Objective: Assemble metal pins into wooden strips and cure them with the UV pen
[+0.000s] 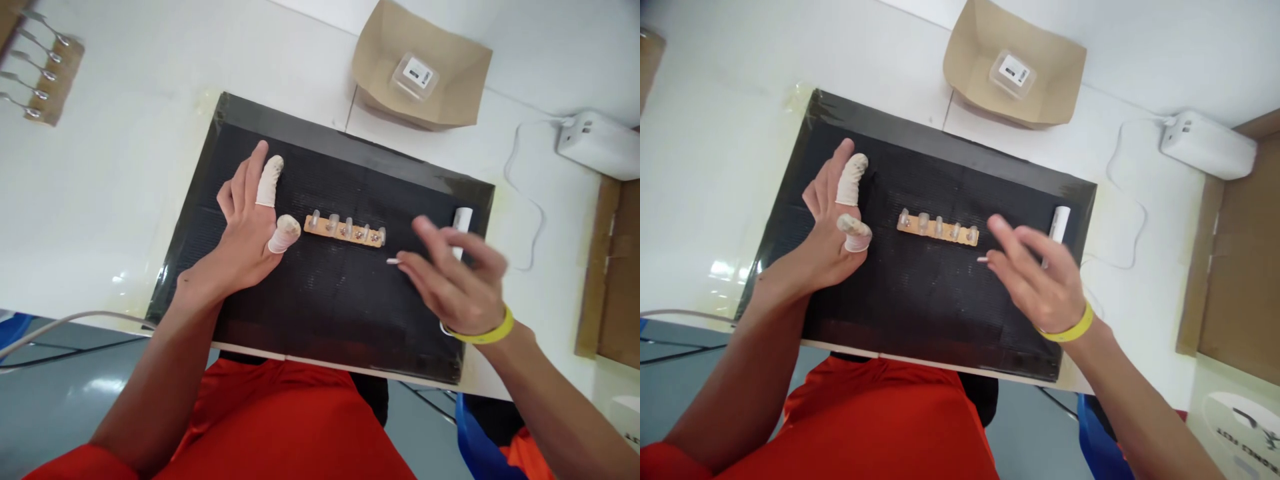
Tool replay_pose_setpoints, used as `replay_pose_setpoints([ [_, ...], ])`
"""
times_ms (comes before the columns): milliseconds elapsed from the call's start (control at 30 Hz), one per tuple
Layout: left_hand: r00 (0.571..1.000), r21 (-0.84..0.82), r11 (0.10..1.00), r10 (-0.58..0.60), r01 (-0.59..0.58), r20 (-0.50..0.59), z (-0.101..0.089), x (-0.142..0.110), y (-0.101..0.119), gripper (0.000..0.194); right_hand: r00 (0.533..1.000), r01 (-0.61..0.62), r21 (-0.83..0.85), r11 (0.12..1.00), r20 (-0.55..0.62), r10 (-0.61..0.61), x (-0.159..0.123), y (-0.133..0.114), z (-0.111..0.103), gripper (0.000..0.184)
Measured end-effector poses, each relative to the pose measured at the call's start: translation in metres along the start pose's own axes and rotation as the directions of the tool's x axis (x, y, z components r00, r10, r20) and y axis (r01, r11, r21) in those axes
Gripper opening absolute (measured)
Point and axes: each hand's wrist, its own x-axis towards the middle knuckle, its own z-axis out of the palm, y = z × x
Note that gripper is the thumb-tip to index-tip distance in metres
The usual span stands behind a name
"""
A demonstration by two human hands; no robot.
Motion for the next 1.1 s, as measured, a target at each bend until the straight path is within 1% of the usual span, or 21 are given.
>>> replay_pose_setpoints([
  [67, 1.0, -0.006, 1.0, 0.003, -0.003, -0.003, 0.001, 0.0, -0.001, 0.094, 0.987, -0.103, -0.03, 0.994, -0.127, 0.098, 0.002, -0.003, 0.001, 0.039],
  [100, 1.0, -0.008, 1.0, 0.006, -0.006, -0.001, 0.001, 0.0, -0.002, 0.092, 0.977, -0.147, -0.038, 0.988, -0.162, 0.139, 0.004, -0.004, 0.001, 0.036],
  [133, 1.0, -0.009, 1.0, 0.007, -0.007, 0.004, 0.0, 0.0, -0.002, 0.092, 0.98, -0.141, -0.034, 0.989, -0.147, 0.135, 0.005, -0.005, 0.002, 0.034],
  [200, 1.0, 0.002, 1.0, 0.011, -0.011, 0.018, 0.0, 0.0, -0.002, 0.094, 0.997, -0.065, 0.011, 0.998, -0.051, 0.066, 0.007, -0.006, 0.004, 0.032],
  [233, 1.0, 0.007, 1.0, 0.012, -0.012, 0.021, 0.0, 0.0, -0.002, 0.094, 0.999, -0.039, 0.021, 0.999, -0.037, 0.04, 0.008, -0.006, 0.005, 0.03],
  [267, 1.0, 0.005, 1.0, 0.011, -0.011, 0.017, 0.0, 0.0, -0.001, 0.095, 0.997, -0.051, 0.014, 0.999, -0.063, 0.052, 0.007, -0.005, 0.006, 0.028],
  [333, 1.0, -0.011, 1.0, 0.004, -0.004, -0.003, 0.0, 0.0, -0.001, 0.094, 0.978, -0.141, -0.045, 0.989, -0.158, 0.133, 0.006, -0.003, 0.008, 0.026],
  [367, 1.0, -0.019, 1.0, 0.003, -0.003, -0.009, 0.0, 0.0, -0.001, 0.095, 0.973, -0.163, -0.062, 0.985, -0.176, 0.149, 0.006, -0.002, 0.008, 0.027],
  [467, 1.0, -0.002, 1.0, 0.014, -0.014, 0.011, 0.001, 0.001, 0.001, 0.099, 0.998, -0.025, -0.024, 0.999, -0.052, 0.023, 0.005, 0.0, 0.009, 0.031],
  [500, 1.0, 0.013, 1.0, 0.016, -0.017, 0.015, 0.001, 0.001, 0.002, 0.1, 0.999, -0.004, -0.013, 1.0, -0.039, 0.003, 0.005, 0.0, 0.009, 0.031],
  [533, 1.0, 0.025, 1.0, 0.015, -0.016, 0.015, 0.001, 0.001, 0.002, 0.101, 0.997, -0.027, -0.017, 0.999, -0.071, 0.026, 0.006, 0.0, 0.009, 0.03],
  [600, 1.0, 0.036, 0.999, 0.015, -0.015, 0.002, 0.001, 0.001, 0.003, 0.101, 0.976, -0.13, -0.061, 0.99, -0.185, 0.117, 0.01, 0.0, 0.009, 0.026],
  [633, 1.0, 0.038, 0.999, 0.017, -0.017, -0.001, 0.001, 0.0, 0.003, 0.1, 0.97, -0.142, -0.076, 0.987, -0.211, 0.123, 0.013, -0.001, 0.008, 0.025],
  [733, 0.999, 0.044, 0.999, 0.03, -0.031, 0.016, 0.002, 0.0, 0.001, 0.099, 0.993, 0.026, -0.06, 0.998, -0.112, -0.033, 0.027, -0.007, 0.008, 0.026],
  [767, 0.999, 0.045, 0.999, 0.03, -0.03, 0.015, 0.003, 0.0, 0.0, 0.098, 0.994, 0.045, -0.047, 0.998, -0.094, -0.049, 0.033, -0.01, 0.008, 0.026],
  [867, 1.0, 0.036, 0.999, 0.023, -0.023, -0.009, 0.004, 0.0, -0.001, 0.094, 0.981, -0.132, -0.074, 0.989, -0.153, 0.12, 0.051, -0.014, 0.013, 0.025],
  [900, 1.0, 0.033, 0.999, 0.02, -0.02, -0.016, 0.004, 0.0, -0.001, 0.093, 0.979, -0.143, -0.082, 0.986, -0.154, 0.13, 0.056, -0.015, 0.015, 0.023],
  [933, 1.0, 0.031, 0.999, 0.017, -0.016, -0.018, 0.004, -0.001, -0.001, 0.092, 0.987, -0.095, -0.072, 0.993, -0.138, 0.085, 0.059, -0.015, 0.017, 0.022],
  [1000, 1.0, 0.027, 1.0, 0.017, -0.017, -0.012, 0.004, -0.001, 0.0, 0.092, 0.994, 0.052, 0.006, 0.999, -0.097, -0.051, 0.065, -0.015, 0.02, 0.022],
  [1033, 1.0, 0.02, 1.0, 0.019, -0.019, -0.012, 0.004, -0.001, 0.0, 0.093, 0.993, 0.082, 0.046, 0.996, -0.094, -0.078, 0.066, -0.015, 0.021, 0.023],
  [1100, 1.0, -0.001, 1.0, 0.025, -0.025, -0.016, 0.004, -0.001, -0.001, 0.094, 0.99, 0.015, 0.075, 0.997, -0.138, -0.005, 0.068, -0.016, 0.022, 0.025],
])
